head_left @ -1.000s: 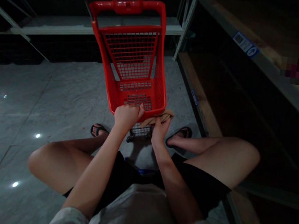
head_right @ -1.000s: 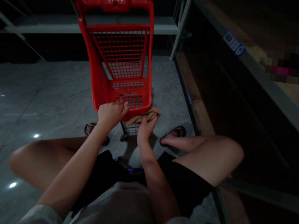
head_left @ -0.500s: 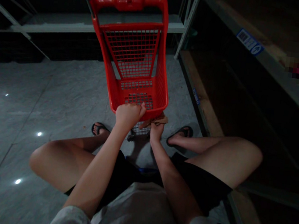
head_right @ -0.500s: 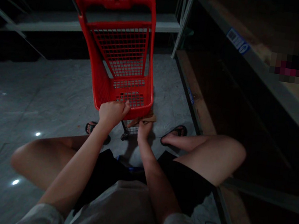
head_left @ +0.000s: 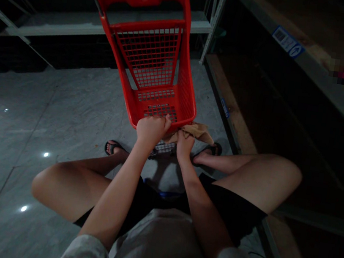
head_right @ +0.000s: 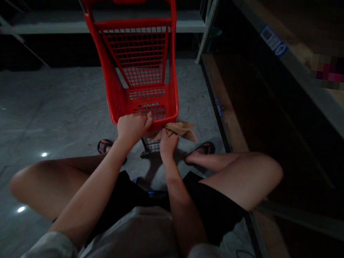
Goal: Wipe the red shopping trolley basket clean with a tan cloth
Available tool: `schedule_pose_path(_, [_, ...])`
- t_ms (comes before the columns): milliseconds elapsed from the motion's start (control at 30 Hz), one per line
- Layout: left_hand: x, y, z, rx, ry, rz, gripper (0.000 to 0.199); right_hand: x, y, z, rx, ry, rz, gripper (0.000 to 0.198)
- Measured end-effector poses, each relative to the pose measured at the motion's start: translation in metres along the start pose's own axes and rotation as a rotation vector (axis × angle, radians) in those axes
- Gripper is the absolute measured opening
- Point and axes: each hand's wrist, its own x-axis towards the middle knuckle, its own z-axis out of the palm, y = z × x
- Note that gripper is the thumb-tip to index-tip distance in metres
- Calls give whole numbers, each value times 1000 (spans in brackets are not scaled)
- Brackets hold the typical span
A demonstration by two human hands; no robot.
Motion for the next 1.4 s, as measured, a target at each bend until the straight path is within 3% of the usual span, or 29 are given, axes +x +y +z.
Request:
schedule_pose_path(133, [6, 8, 2, 4, 7, -13, 67, 1, 30, -13, -192, -256, 75, 15])
schedule_pose_path(200, [8, 11, 3, 5, 4, -23, 68, 3, 34, -25, -250, -301, 84, 3])
schedule_pose_path(233, [9, 12, 4, 4, 5, -27, 68, 5, 32, -31, -286, -300, 71, 7])
schedule_pose_path(367, [12, 15, 5, -5, 21, -44, 67, 18, 15, -46, -436, -176, -213, 8])
schedule_pose_path(467, [13, 17, 5, -6, 25, -46, 67, 25, 6, -45, -365, -132, -377, 10])
schedule_pose_path(567, [14, 17, 4, 2, 31, -37, 68, 28, 1, -41, -131, -95, -299, 15])
schedule_pose_path(633, [14, 18, 4, 8, 28, -36, 69, 27, -7, -40, -8, 5, -250, 18])
schedule_pose_path(767, [14, 19, 4, 9, 15, -45, 69, 25, -40, -39, 79, 198, -305, 16])
schedule_pose_path(867, [14, 21, 6, -1, 14, -43, 69, 22, -56, -33, 76, 193, -366, 14])
schedule_pose_path(1000, [13, 23, 6, 3, 25, -51, 69, 11, -32, -16, 70, 165, -336, 17])
schedule_pose_path(1200, [13, 22, 5, 3, 38, -21, 70, 0, 32, -4, 21, 47, -64, 14])
schedule_pose_path(1300, [13, 22, 6, 4, 41, -19, 70, 5, 25, -9, 35, 61, -55, 13])
schedule_pose_path(1400, [14, 23, 7, -3, 37, -30, 70, 16, -5, -19, 109, 145, -119, 13])
